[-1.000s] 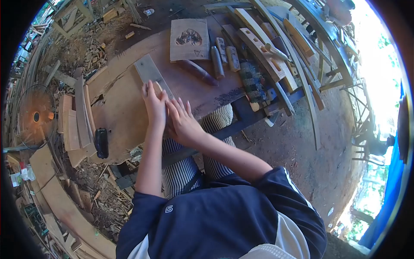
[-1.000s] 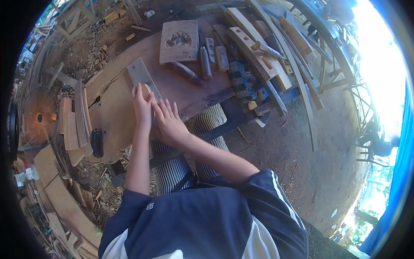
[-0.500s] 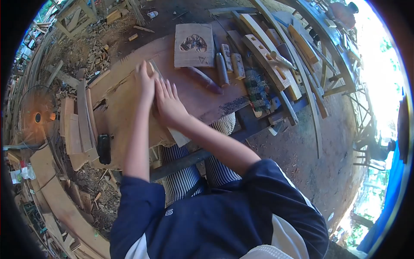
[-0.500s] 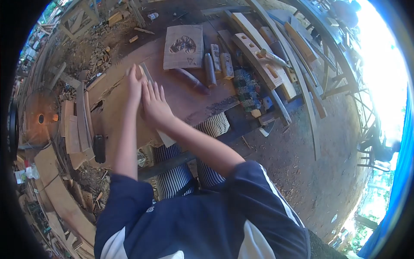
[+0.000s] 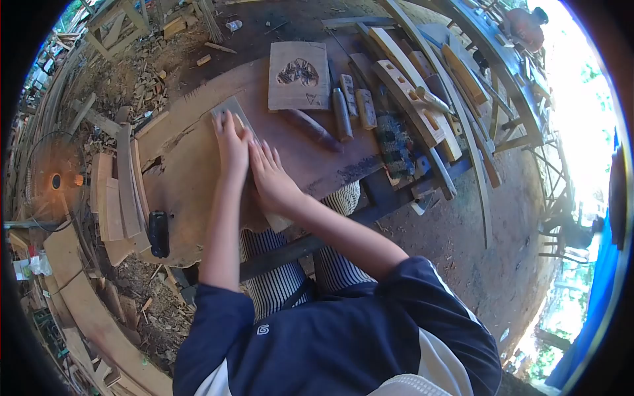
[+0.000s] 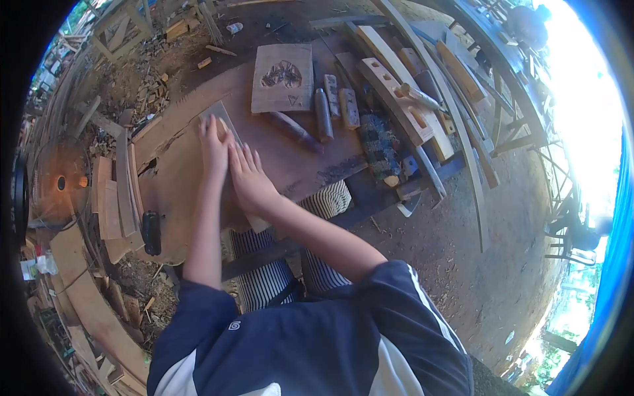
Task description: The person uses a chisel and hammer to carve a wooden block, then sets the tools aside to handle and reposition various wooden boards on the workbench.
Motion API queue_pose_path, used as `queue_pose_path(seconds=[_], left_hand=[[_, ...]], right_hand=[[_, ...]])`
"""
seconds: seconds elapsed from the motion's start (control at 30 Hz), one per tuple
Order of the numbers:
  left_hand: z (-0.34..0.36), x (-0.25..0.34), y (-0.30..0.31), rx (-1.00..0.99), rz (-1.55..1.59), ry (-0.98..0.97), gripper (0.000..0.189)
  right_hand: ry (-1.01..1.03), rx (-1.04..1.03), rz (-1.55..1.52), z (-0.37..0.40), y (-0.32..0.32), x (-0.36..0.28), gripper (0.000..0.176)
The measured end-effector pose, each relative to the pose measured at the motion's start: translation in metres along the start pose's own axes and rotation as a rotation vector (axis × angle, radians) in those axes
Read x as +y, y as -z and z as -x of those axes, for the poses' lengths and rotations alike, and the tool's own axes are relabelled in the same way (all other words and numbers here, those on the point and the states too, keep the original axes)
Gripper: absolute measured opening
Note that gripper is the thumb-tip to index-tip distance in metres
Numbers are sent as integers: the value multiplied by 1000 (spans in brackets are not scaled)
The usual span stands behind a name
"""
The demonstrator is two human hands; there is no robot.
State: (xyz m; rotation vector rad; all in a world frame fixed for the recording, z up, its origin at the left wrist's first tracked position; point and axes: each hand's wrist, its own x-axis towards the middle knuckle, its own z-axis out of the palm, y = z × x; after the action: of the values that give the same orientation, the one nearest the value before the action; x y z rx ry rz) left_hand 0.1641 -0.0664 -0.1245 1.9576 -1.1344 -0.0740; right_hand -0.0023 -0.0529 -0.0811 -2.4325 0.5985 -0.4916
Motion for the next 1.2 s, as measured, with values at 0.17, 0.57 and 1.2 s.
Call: queue_pose_path(seconds=[0.17,0.57,1.2], left_hand=[[-125,-68,-14,-32,86,-16,65],[124,87,34,-128,101,189,62],[-59,-16,1,25,148,-16,63]], right_hand=[[1,88,-22,-115,-21,24,89],[-11,-2,-133,116,20,-35,82],[17,141,-127,-53,-1,0,89]])
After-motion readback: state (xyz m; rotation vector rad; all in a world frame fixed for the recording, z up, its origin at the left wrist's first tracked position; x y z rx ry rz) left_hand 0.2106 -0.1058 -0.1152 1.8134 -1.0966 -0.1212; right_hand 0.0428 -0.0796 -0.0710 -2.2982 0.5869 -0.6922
